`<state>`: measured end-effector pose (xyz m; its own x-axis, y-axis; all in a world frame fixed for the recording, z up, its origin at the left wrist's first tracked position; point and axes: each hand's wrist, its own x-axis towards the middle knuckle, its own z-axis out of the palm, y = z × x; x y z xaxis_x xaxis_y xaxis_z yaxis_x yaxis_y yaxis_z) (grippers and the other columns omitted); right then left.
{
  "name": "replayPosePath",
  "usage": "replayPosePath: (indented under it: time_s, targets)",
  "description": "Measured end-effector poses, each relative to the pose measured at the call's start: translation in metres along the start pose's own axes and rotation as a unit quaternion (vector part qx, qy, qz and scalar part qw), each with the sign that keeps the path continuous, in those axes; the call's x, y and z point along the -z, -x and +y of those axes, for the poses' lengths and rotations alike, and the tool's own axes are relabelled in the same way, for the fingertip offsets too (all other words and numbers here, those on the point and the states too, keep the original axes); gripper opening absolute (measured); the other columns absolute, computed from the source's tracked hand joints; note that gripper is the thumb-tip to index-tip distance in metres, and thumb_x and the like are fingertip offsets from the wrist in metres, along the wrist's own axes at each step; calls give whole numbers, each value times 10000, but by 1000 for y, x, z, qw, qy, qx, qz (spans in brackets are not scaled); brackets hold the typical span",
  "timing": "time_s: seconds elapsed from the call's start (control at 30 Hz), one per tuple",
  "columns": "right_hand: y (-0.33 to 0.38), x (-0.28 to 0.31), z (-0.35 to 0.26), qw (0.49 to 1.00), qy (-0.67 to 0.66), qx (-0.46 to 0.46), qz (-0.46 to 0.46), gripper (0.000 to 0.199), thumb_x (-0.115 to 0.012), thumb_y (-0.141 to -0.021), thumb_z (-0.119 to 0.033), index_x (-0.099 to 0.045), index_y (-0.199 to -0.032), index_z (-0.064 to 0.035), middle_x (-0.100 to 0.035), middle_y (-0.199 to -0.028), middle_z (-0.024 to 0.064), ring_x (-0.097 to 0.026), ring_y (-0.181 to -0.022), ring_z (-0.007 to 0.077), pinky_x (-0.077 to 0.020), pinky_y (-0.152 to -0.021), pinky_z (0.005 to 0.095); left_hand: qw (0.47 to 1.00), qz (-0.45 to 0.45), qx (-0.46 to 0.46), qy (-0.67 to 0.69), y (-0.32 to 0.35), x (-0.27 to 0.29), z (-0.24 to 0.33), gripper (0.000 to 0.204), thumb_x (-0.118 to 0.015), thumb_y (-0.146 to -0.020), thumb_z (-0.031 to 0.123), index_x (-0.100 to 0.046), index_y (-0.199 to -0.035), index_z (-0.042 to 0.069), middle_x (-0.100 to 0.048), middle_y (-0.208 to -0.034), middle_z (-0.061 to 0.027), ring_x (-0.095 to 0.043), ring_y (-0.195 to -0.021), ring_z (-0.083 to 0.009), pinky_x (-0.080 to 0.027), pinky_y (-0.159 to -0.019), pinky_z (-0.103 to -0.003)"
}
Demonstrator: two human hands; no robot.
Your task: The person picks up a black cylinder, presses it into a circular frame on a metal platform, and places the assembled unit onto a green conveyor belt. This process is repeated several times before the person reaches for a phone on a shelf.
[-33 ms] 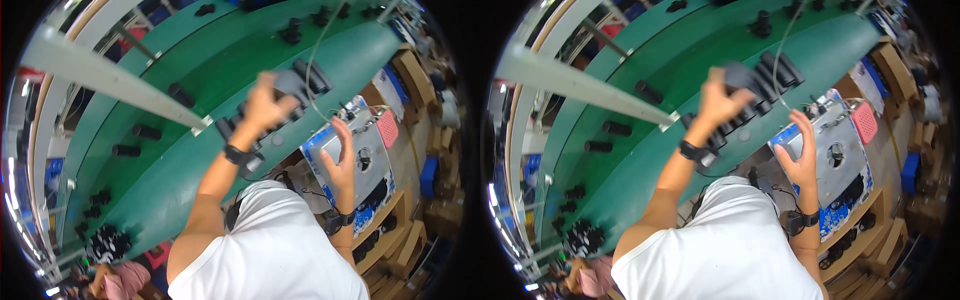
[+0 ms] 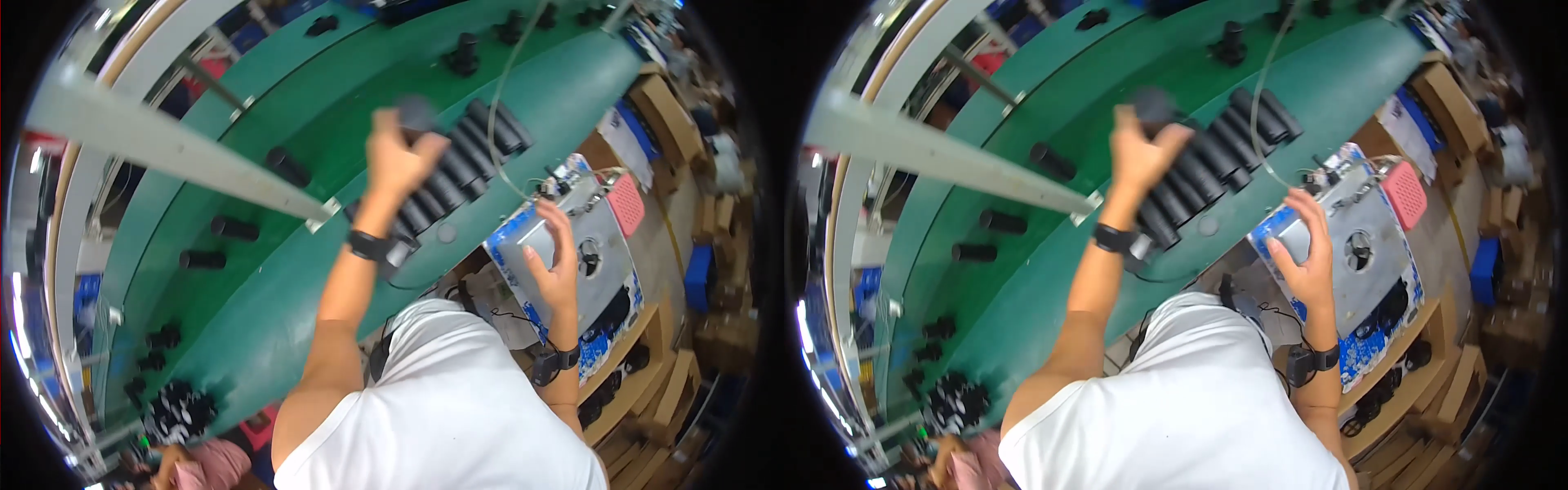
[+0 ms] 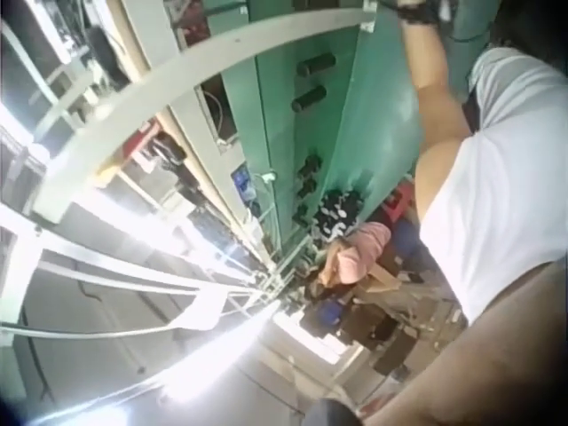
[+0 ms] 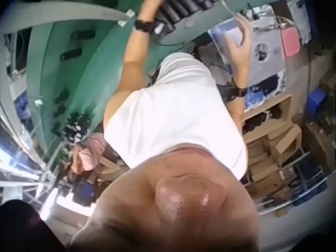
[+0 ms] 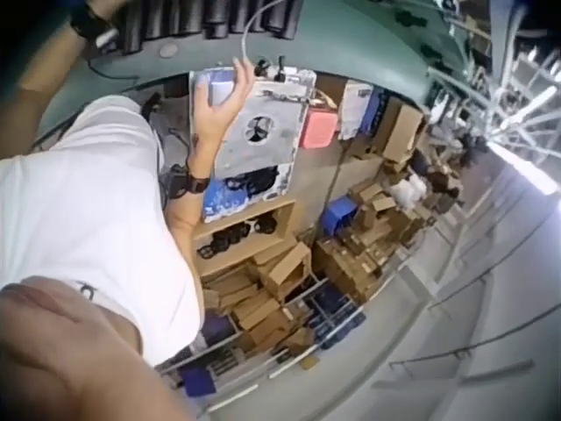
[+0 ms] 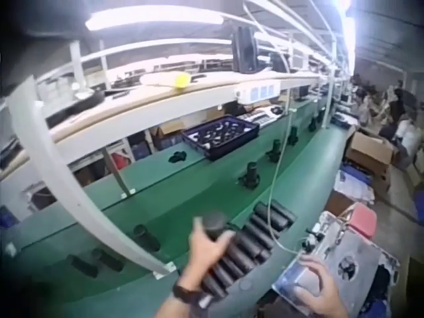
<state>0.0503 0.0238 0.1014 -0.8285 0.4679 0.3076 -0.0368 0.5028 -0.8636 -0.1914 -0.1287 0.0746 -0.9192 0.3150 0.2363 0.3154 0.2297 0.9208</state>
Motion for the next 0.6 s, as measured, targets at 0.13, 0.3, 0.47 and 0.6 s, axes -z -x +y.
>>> replayPosePath:
  time_s: [0.13,0.3,0.47,0.6]
  targets:
    - [48,50,58,984,-42,-164,52,334,-639,-854,-94,-581,-1170,-1,-604,-1183,96,-556,-1128,176,-448,-921,311,966,203,-6,-157,-93,42,-142,771,-839,-675,324,-476,-1249,-41,-583,-1184,-228,-592,-1073,-368,-460,-932,-422]
    - [102,102,65,949,-38,-257,177,260,-659,-869,-90,-585,-1098,9,-654,-1040,89,-626,-986,161,-479,-858,283,948,234,114,-183,-92,31,-259,770,-832,-677,372,-487,-1248,-13,-628,-1144,-212,-597,-1065,-401,-458,-937,-445]
    - [161,140,98,920,8,-277,276,266,-660,-853,-63,-580,-1095,13,-653,-1010,91,-631,-953,154,-488,-835,272,947,198,166,-191,-112,43,-263,807,-823,-691,401,-462,-1262,-41,-595,-1181,-243,-554,-1118,-421,-439,-956,-466]
    - [225,175,175,834,175,-353,386,378,-657,-811,-76,-554,-1165,7,-614,-1113,139,-630,-944,209,-493,-847,316,912,279,49,-298,-91,29,-219,714,-745,-764,312,-428,-1290,-52,-486,-1286,-246,-432,-1221,-433,-364,-1024,-488]
